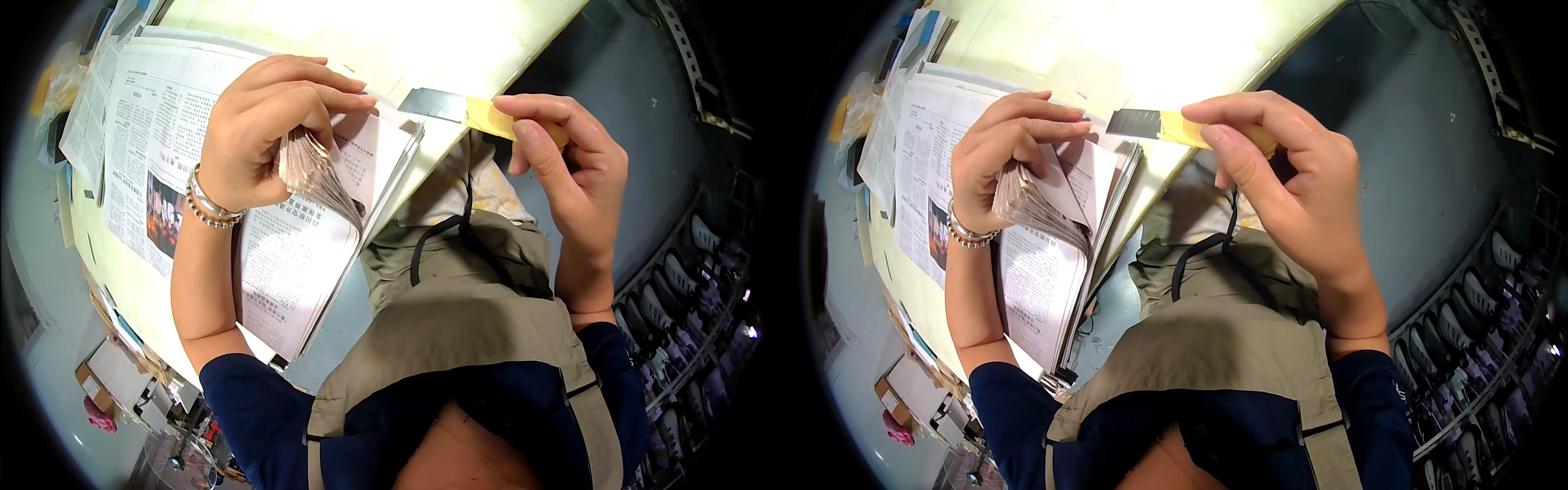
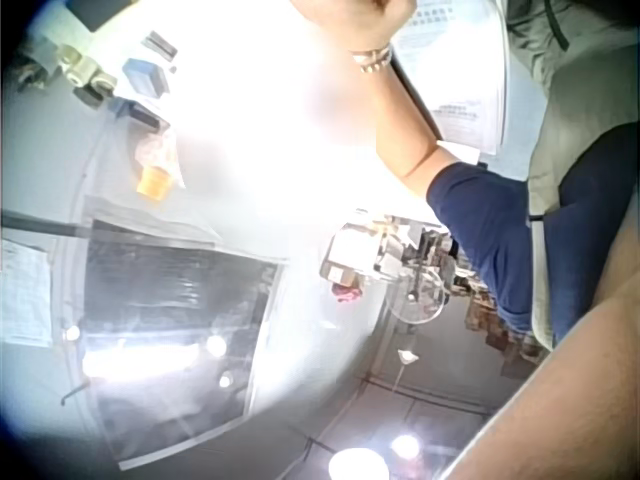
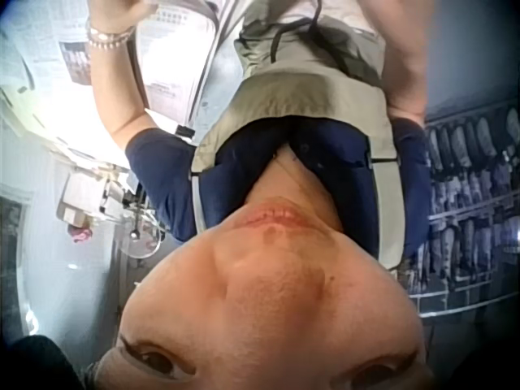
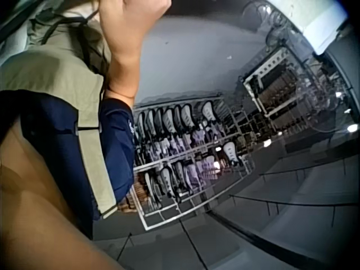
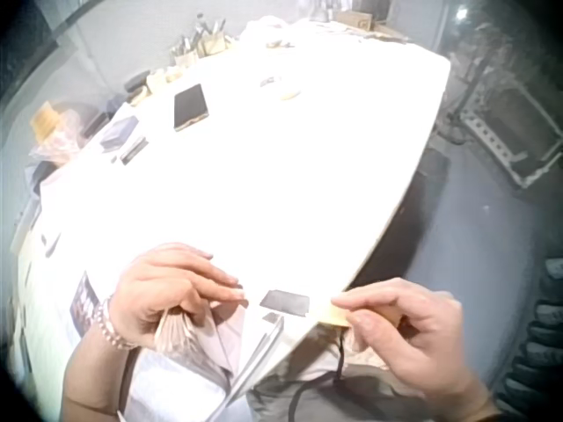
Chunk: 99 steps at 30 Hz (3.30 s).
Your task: The person uses a yellow utility knife to apply a strip of clear tape to the edge of a stack of papers. They repeatedly smooth the tape down the edge of the paper stack using the flat side of the knife blade.
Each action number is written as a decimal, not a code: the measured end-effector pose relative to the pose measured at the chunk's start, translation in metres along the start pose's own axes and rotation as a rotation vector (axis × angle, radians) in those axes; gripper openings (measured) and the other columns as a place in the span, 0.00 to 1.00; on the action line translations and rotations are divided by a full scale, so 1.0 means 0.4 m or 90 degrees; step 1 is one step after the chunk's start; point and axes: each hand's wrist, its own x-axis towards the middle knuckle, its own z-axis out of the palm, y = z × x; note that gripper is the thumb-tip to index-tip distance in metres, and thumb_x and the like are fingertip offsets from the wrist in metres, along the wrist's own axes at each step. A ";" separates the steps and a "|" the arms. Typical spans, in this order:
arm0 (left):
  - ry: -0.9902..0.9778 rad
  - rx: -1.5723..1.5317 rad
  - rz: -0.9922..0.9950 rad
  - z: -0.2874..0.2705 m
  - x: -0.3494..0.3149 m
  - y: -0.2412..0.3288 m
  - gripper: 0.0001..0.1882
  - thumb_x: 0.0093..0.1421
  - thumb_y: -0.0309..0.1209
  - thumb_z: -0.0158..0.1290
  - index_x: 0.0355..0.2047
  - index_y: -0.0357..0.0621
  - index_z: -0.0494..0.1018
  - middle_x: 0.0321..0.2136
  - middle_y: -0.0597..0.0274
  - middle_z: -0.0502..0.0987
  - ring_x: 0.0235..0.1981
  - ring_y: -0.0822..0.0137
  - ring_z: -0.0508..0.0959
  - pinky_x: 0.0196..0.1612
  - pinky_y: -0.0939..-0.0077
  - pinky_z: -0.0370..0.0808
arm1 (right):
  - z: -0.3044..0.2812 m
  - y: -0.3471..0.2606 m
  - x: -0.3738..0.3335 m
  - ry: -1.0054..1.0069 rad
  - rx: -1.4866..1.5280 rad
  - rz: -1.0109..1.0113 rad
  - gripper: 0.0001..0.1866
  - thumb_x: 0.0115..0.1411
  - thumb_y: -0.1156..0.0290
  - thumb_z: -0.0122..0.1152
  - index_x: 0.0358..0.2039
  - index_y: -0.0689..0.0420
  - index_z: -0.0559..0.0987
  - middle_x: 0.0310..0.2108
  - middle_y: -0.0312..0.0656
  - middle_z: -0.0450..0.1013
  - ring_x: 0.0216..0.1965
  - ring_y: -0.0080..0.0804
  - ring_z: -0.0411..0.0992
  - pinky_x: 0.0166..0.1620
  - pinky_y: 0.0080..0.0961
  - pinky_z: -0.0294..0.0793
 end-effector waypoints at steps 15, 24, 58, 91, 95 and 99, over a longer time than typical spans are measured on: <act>0.023 0.007 0.018 -0.001 0.004 0.004 0.16 0.48 0.34 0.59 0.13 0.48 0.62 0.29 0.58 0.83 0.40 0.55 0.81 0.50 0.55 0.72 | -0.007 -0.031 -0.008 -0.020 -0.026 -0.001 0.07 0.60 0.78 0.56 0.36 0.62 0.81 0.26 0.36 0.74 0.21 0.14 0.67 0.23 0.11 0.62; 0.031 0.016 0.014 -0.003 0.006 0.010 0.16 0.46 0.32 0.60 0.12 0.49 0.63 0.26 0.61 0.82 0.39 0.56 0.81 0.49 0.56 0.72 | 0.000 -0.050 -0.011 -0.024 -0.053 -0.003 0.08 0.58 0.81 0.56 0.36 0.62 0.81 0.26 0.35 0.75 0.20 0.14 0.66 0.23 0.12 0.61; 0.078 0.046 0.062 -0.001 0.013 0.014 0.14 0.36 0.29 0.62 0.15 0.47 0.64 0.27 0.61 0.81 0.34 0.60 0.81 0.35 0.69 0.75 | 0.201 0.062 0.024 0.028 -0.136 -0.088 0.06 0.46 0.70 0.69 0.20 0.54 0.79 0.26 0.38 0.66 0.32 0.38 0.68 0.31 0.32 0.68; 0.034 -0.084 -0.028 0.024 -0.004 -0.010 0.18 0.49 0.41 0.59 0.17 0.47 0.65 0.26 0.56 0.78 0.33 0.57 0.77 0.37 0.68 0.74 | -0.043 0.004 0.122 -0.205 -0.020 0.030 0.13 0.64 0.68 0.52 0.41 0.63 0.78 0.17 0.27 0.61 0.19 0.10 0.56 0.23 0.13 0.51; 0.028 -0.096 -0.026 0.023 -0.002 -0.013 0.17 0.50 0.41 0.59 0.17 0.47 0.64 0.26 0.55 0.78 0.32 0.58 0.77 0.37 0.68 0.74 | -0.040 0.014 0.130 -0.212 -0.011 0.016 0.12 0.65 0.68 0.51 0.39 0.62 0.78 0.16 0.27 0.59 0.19 0.12 0.55 0.22 0.14 0.49; 0.024 -0.100 -0.033 0.023 -0.004 -0.011 0.18 0.50 0.41 0.59 0.17 0.47 0.64 0.27 0.55 0.78 0.32 0.58 0.77 0.36 0.69 0.73 | -0.035 0.009 0.137 -0.241 0.000 0.012 0.12 0.65 0.68 0.51 0.39 0.63 0.78 0.18 0.27 0.62 0.20 0.11 0.56 0.24 0.13 0.51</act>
